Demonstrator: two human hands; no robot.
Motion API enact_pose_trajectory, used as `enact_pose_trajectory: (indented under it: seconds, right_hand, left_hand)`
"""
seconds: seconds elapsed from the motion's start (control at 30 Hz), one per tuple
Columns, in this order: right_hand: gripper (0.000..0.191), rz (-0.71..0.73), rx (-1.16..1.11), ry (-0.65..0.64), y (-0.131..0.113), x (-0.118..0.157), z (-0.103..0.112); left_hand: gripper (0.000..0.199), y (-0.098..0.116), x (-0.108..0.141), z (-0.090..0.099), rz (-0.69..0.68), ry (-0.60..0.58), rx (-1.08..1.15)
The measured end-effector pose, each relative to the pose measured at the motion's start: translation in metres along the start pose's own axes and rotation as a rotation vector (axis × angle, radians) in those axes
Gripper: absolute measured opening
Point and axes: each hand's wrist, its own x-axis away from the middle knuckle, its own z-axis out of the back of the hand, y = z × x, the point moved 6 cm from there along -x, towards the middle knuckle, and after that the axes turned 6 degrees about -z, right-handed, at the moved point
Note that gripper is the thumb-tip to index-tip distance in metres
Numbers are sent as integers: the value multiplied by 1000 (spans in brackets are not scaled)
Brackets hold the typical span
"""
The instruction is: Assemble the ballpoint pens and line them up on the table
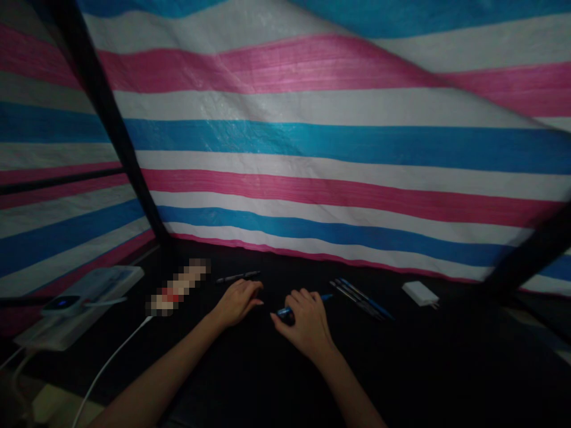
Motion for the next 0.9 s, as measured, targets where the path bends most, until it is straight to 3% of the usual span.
enact_pose_trajectory:
  seconds: [0.63,0.9]
  right_hand:
    - [21,-2,94,-125,0,5,-16]
    - [19,-65,140,-240,3,6,-20]
  left_hand:
    - [31,0,0,-9,-56,-86,-178]
    - [38,11,1,-1,-180,20,-170]
